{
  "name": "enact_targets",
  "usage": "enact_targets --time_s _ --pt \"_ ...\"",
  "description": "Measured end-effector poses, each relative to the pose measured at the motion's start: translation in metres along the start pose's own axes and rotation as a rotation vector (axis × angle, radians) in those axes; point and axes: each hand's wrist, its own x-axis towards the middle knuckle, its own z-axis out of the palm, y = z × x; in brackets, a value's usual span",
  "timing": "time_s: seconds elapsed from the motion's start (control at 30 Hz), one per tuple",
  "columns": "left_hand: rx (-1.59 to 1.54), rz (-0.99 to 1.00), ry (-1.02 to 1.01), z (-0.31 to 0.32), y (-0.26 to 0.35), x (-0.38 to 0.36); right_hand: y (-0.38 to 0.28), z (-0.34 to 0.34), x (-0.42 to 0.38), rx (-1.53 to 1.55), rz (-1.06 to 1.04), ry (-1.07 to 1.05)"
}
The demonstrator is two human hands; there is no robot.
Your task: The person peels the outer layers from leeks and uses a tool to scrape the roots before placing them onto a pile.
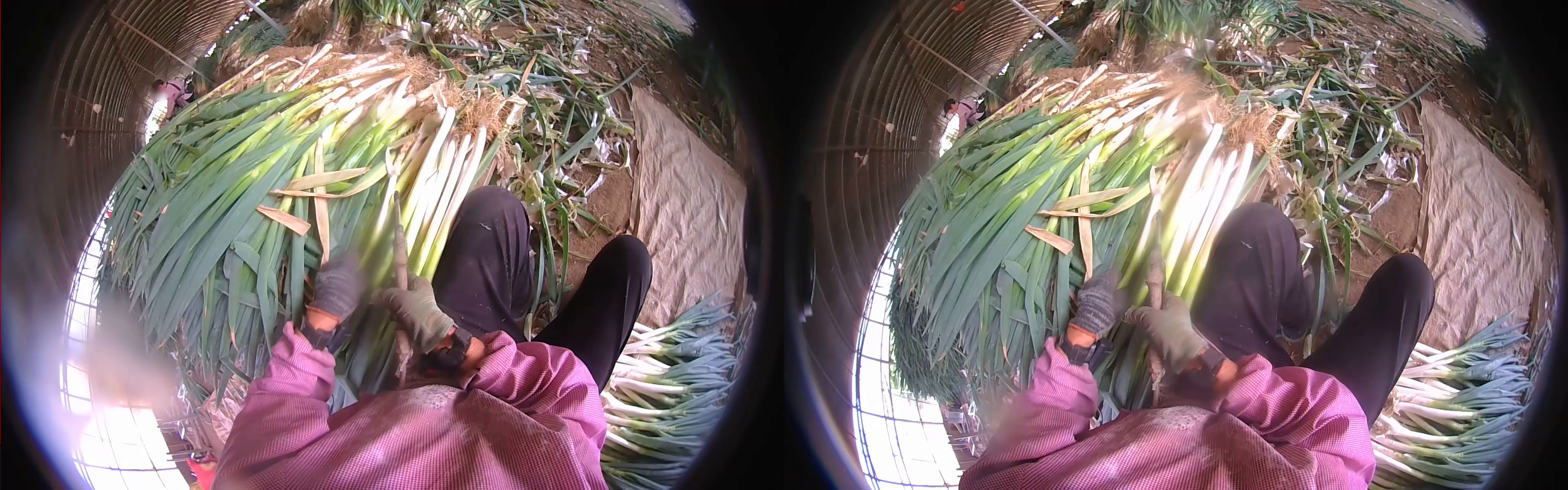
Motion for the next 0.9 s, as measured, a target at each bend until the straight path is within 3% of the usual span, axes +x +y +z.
enact_targets --time_s 0.13,0.27,0.3,0.4,0.43,0.53,0.7,0.9 --pt "0.04 0.059 0.084 -0.004 -0.005 -0.037 -0.01 0.001 -0.01 0.003 0.03 -0.017" --pt "-0.122 -0.001 -0.009 -0.012 -0.016 -0.065 -0.011 0.004 -0.017 0.014 0.023 -0.067" --pt "-0.138 0.167 0.168 -0.004 -0.022 -0.074 -0.009 0.005 -0.017 -0.01 0.018 -0.069" --pt "-0.485 0.149 0.02 -0.004 -0.034 -0.091 -0.001 0.006 -0.012 -0.045 0.0 -0.074" --pt "-0.67 -0.051 -0.183 -0.016 -0.03 -0.093 0.004 0.006 -0.009 -0.033 -0.007 -0.077" --pt "-1.336 -0.51 -0.384 -0.019 -0.027 -0.118 -0.011 0.01 -0.02 -0.032 0.036 -0.078" --pt "-1.394 -0.54 -0.233 0.001 -0.031 -0.133 -0.009 0.018 -0.033 -0.037 0.079 -0.178" --pt "-1.427 -0.551 -0.18 -0.014 -0.014 -0.13 0.0 0.022 -0.031 -0.091 0.027 -0.069"
